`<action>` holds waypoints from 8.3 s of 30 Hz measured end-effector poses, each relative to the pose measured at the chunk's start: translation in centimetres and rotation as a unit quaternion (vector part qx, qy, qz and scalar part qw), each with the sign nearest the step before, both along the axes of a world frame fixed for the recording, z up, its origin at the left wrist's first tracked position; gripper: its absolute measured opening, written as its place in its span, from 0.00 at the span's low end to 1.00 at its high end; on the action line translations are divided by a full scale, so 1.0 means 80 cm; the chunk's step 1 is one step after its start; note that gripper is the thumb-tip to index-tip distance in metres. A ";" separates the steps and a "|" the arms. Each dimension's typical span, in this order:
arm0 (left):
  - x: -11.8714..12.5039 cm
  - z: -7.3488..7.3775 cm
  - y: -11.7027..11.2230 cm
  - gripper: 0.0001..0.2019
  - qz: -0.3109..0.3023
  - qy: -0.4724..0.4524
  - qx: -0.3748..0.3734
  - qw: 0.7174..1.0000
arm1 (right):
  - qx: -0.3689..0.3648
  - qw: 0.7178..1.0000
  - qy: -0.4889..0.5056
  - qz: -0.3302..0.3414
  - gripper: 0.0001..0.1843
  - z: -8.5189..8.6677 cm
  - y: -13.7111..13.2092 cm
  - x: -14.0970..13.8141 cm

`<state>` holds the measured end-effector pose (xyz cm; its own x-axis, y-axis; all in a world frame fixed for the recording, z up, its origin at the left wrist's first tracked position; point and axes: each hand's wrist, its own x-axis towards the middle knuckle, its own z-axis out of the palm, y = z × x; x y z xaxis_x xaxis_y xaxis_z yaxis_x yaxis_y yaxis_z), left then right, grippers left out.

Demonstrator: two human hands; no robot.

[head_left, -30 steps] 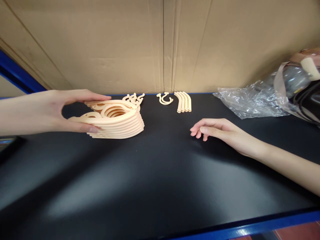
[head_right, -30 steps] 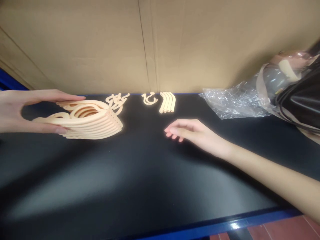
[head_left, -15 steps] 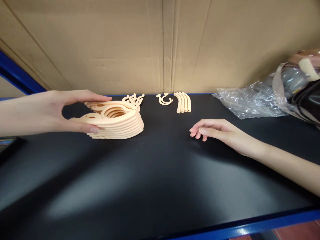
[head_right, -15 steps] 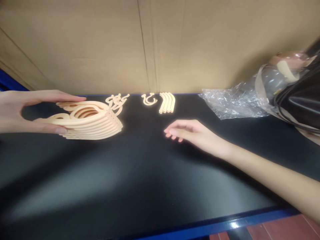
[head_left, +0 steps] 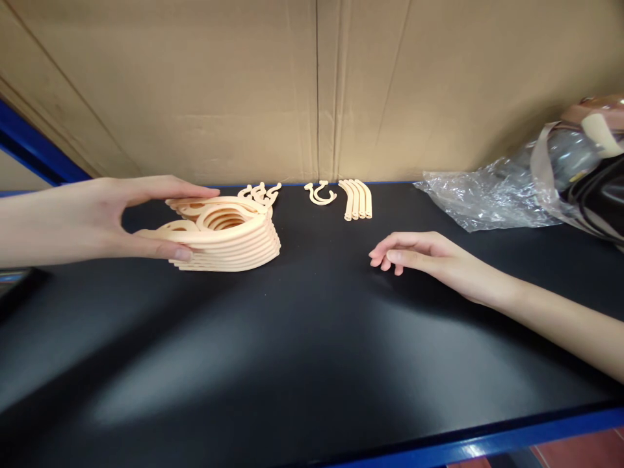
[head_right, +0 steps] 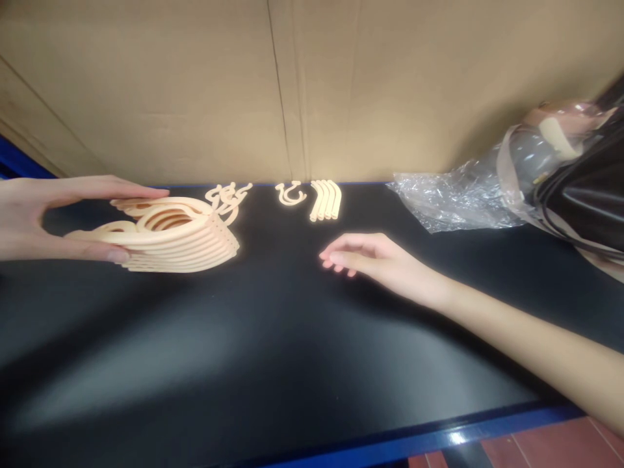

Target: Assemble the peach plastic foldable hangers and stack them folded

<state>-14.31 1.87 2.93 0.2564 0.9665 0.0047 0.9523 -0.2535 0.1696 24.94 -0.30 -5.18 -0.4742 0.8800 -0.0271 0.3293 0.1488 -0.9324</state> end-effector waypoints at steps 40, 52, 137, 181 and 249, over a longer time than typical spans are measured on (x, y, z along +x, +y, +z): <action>0.112 -0.106 -0.041 0.18 -0.390 -0.062 0.086 0.915 | 0.077 0.989 -0.114 0.050 0.15 0.003 -0.007 -0.006; 0.113 -0.104 -0.041 0.16 -0.381 -0.066 0.077 0.919 | 0.423 0.839 -0.315 0.132 0.13 0.017 0.028 -0.044; 0.125 -0.105 -0.058 0.21 -0.399 -0.073 0.087 0.910 | 0.352 0.912 -0.197 0.077 0.06 -0.012 -0.016 -0.036; 0.127 -0.109 -0.055 0.16 -0.324 -0.171 0.092 0.926 | 0.407 0.877 -0.247 0.064 0.12 -0.017 -0.012 -0.035; 0.124 -0.105 -0.056 0.16 -0.385 -0.151 0.097 0.905 | 0.534 0.709 -0.437 0.144 0.13 0.020 0.168 -0.107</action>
<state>-4.38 -2.62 -5.50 0.8127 0.4752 0.3371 0.3982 -0.8754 0.2742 16.37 13.14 -3.61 -0.8516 0.4896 0.1875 0.5243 0.7952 0.3047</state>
